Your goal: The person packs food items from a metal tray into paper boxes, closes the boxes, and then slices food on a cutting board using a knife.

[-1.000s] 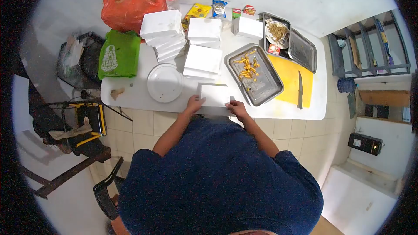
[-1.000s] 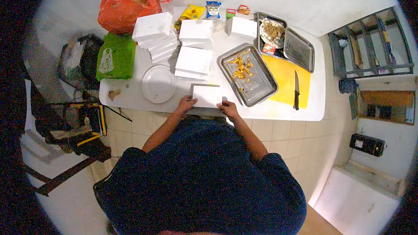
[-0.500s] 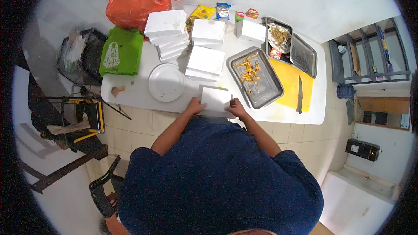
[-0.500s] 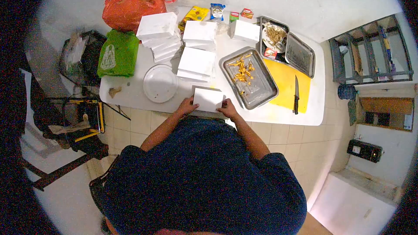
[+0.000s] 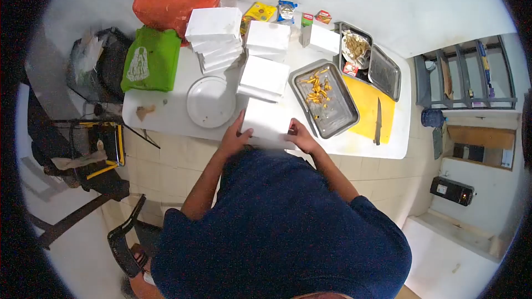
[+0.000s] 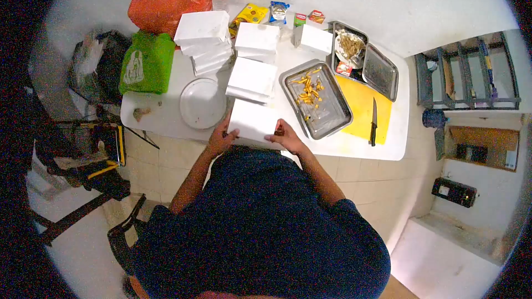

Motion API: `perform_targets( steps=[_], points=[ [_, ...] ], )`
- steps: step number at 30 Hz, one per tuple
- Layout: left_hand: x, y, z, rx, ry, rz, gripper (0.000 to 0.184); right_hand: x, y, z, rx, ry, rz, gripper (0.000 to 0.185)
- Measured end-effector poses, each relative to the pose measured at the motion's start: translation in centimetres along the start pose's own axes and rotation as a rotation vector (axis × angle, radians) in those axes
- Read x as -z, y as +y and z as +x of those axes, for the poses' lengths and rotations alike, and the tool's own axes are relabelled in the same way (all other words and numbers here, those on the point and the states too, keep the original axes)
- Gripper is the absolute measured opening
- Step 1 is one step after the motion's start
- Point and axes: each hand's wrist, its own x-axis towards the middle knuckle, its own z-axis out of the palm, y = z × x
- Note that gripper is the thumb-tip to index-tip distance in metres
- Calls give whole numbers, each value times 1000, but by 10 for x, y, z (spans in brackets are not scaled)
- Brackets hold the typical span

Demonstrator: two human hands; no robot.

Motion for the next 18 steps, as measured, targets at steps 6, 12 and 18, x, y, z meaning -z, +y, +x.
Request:
perform_targets(
  steps=[6, 12, 18],
  points=[
    [16, 72, 36, -364, 193, 133, 68, -15, -73, 37, 200, 176, -53, 36],
    [29, 64, 103, -427, 297, 316, 68, -8, -84, 92, 296, 420, -443, 42],
    [46, 73, 112, -312, 114, 347, 71, -1, -111, 102, 166, 486, -749, 55]
  ],
)
